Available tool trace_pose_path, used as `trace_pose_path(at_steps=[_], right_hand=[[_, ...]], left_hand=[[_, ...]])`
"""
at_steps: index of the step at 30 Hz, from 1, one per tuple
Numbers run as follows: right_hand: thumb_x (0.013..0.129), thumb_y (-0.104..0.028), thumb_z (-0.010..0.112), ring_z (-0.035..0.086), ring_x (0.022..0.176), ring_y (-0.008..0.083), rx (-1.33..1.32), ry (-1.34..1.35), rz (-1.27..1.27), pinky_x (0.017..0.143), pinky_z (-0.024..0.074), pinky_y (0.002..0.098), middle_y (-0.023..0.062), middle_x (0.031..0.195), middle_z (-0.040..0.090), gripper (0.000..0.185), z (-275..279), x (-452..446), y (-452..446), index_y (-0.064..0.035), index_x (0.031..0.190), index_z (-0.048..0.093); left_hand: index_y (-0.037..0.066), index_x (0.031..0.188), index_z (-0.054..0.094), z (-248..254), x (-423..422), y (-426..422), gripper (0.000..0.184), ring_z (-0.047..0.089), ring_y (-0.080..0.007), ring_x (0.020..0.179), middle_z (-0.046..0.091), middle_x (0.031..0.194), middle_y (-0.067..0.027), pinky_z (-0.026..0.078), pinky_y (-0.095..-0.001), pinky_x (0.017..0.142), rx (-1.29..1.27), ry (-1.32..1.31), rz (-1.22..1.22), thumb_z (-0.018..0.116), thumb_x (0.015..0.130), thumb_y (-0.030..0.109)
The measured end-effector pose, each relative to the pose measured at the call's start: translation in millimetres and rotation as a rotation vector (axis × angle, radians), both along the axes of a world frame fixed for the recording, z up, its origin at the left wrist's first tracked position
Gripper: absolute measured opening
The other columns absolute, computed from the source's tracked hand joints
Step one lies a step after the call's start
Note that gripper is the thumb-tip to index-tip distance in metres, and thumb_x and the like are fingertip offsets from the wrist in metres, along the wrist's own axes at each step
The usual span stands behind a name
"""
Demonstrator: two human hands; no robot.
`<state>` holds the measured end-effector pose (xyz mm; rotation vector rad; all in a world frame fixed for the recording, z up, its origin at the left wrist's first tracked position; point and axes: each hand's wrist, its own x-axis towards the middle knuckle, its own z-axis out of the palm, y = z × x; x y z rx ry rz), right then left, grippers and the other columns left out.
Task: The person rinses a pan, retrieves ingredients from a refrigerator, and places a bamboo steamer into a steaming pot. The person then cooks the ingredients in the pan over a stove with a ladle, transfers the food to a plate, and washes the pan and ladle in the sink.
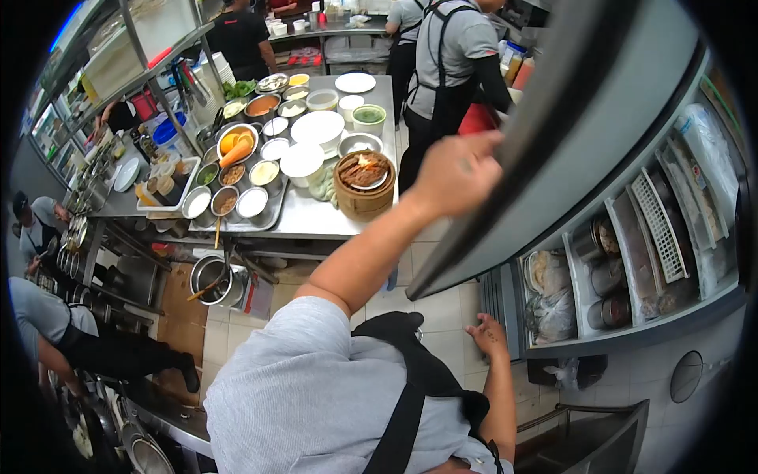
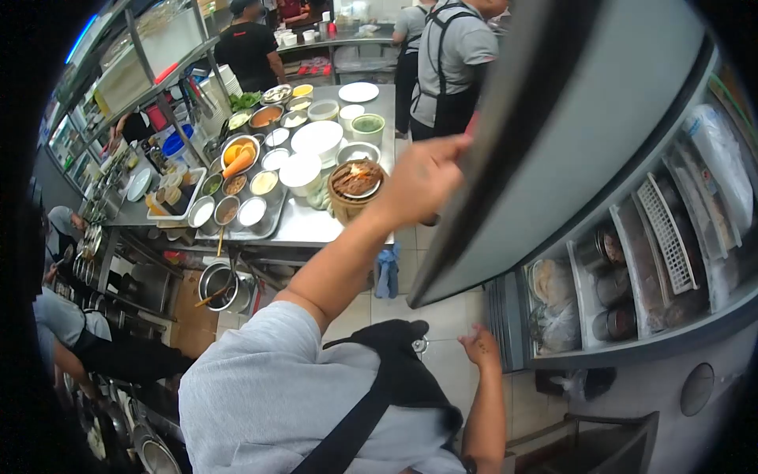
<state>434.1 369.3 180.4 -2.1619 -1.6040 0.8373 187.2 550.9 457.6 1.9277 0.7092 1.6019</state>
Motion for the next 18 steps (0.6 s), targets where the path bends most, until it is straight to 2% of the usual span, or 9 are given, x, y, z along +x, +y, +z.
trace_pose_path(at_steps=[2,4,6,8,10,12,14,16,18], right_hand=[[0.07,-0.028,0.079,0.062,0.085,0.0233,0.023,0.05,-0.008,0.075,0.0495,0.0347,0.0168,0.098,0.063,0.068,1,-16,-10,0.001,0.125,0.048],[0.068,-0.029,0.081,0.06,0.091,0.0238,0.176,0.129,-0.028,0.078,0.0488,0.0353,0.019,0.109,0.059,0.085,-22,-7,-24,0.0014,0.135,0.037],[0.067,-0.031,0.083,0.049,0.113,0.0295,0.169,0.269,-0.132,0.096,0.0399,0.0376,0.0212,0.128,0.049,0.093,-39,24,-35,0.005,0.137,0.033],[0.064,-0.035,0.086,0.042,0.126,0.0316,0.061,0.378,-0.411,0.107,0.0318,0.0389,0.021,0.136,0.045,0.097,-1,34,-53,0.0076,0.135,0.036],[0.062,-0.032,0.088,0.044,0.123,0.0301,0.153,0.261,-0.535,0.104,0.0341,0.0383,0.0198,0.134,0.046,0.098,-35,89,-81,0.0077,0.135,0.036],[0.062,-0.028,0.088,0.047,0.12,0.0303,0.203,0.193,-0.646,0.102,0.0364,0.0385,0.0196,0.133,0.048,0.095,-19,113,-101,0.0072,0.134,0.038],[0.067,-0.032,0.084,0.048,0.12,0.0317,0.212,0.127,-0.688,0.102,0.036,0.0384,0.0215,0.131,0.05,0.085,-7,138,-111,0.0098,0.129,0.043],[0.075,-0.034,0.078,0.051,0.117,0.0331,0.185,-0.002,-0.736,0.1,0.0371,0.0391,0.0236,0.125,0.054,0.073,-10,173,-113,0.0125,0.122,0.048],[0.079,-0.034,0.074,0.052,0.114,0.0341,0.187,-0.085,-0.822,0.099,0.0384,0.0401,0.0251,0.122,0.056,0.067,-22,221,-113,0.0131,0.12,0.05]], left_hand=[[0.007,0.12,0.061,0,-3,-51,0.048,0.061,-0.0239,0.056,0.065,0.076,-0.0172,0.048,-0.0327,0.056,0.002,0.137,-0.177,0.055,0.073,0.013],[0.008,0.129,0.054,-18,12,-72,0.051,0.056,-0.0125,0.063,0.064,0.082,-0.0144,0.045,-0.0285,0.06,-0.015,0.012,-0.649,0.052,0.078,0.007],[0.01,0.135,0.049,-41,11,-83,0.051,0.05,-0.0117,0.066,0.053,0.074,-0.0039,0.043,-0.0272,0.062,-0.178,0.235,-0.839,0.05,0.084,0.008],[0.01,0.133,0.051,-76,-2,-75,0.048,0.05,-0.0136,0.065,0.054,0.073,-0.0046,0.044,-0.0303,0.063,-0.147,0.603,-0.812,0.053,0.085,0.012],[0.009,0.129,0.054,-120,-20,-60,0.044,0.055,-0.0155,0.067,0.057,0.073,-0.0058,0.047,-0.0322,0.066,-0.348,0.63,-0.819,0.055,0.086,0.014],[0.008,0.126,0.057,-203,-42,-45,0.041,0.058,-0.0138,0.067,0.061,0.077,-0.0061,0.049,-0.0296,0.064,-0.475,0.545,-0.641,0.056,0.085,0.014],[0.006,0.122,0.058,-211,-79,-39,0.038,0.059,-0.0116,0.065,0.064,0.084,-0.0056,0.049,-0.0258,0.059,-0.951,0.474,-0.514,0.057,0.085,0.015],[0.005,0.119,0.06,-248,-109,-26,0.035,0.058,-0.0096,0.062,0.065,0.087,-0.0045,0.048,-0.024,0.054,-0.872,0.408,-0.215,0.057,0.086,0.016],[0.005,0.118,0.06,-232,-133,-11,0.033,0.058,-0.0104,0.062,0.064,0.086,-0.0033,0.049,-0.0249,0.054,-1.088,0.193,0.034,0.057,0.087,0.018]])
